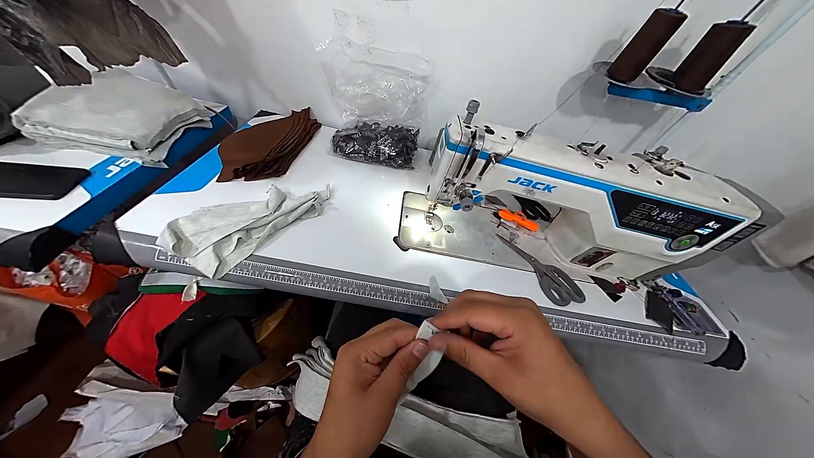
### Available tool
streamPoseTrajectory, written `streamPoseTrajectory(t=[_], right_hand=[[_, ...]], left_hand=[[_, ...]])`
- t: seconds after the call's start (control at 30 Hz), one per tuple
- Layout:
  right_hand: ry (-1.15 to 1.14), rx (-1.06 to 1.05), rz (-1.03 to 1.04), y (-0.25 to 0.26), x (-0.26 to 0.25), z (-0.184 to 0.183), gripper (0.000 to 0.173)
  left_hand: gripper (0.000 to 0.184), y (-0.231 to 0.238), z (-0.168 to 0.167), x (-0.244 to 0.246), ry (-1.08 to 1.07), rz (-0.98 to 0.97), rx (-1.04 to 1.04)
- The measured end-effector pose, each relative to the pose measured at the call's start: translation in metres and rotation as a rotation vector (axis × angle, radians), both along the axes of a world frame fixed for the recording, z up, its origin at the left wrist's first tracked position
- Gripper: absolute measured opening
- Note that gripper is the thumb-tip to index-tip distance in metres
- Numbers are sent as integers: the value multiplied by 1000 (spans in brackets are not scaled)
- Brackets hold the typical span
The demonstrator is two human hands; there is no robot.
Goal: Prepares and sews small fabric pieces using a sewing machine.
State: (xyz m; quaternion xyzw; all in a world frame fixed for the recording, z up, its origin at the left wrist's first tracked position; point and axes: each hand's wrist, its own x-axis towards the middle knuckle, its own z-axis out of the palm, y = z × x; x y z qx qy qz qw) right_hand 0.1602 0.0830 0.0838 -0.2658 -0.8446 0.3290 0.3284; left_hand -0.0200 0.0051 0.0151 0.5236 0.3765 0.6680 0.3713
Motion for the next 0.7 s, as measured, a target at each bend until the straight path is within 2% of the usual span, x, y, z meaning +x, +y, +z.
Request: streamPoseTrajectory(t=[0.2, 0.43, 0.6, 0.7], right_hand=[[18, 11, -94, 13, -7, -14, 20], [64, -148, 9, 21, -2, -23, 35], [123, -93, -24, 20, -4, -25, 16], [154, -109, -33, 18, -5, -25, 17]], left_hand=[[17, 10, -10, 6, -80, -4, -64], [16, 22, -12, 5, 80, 121, 6], [17, 21, -10, 5, 169, 157, 53], [18, 16, -9, 7, 89, 99, 16]])
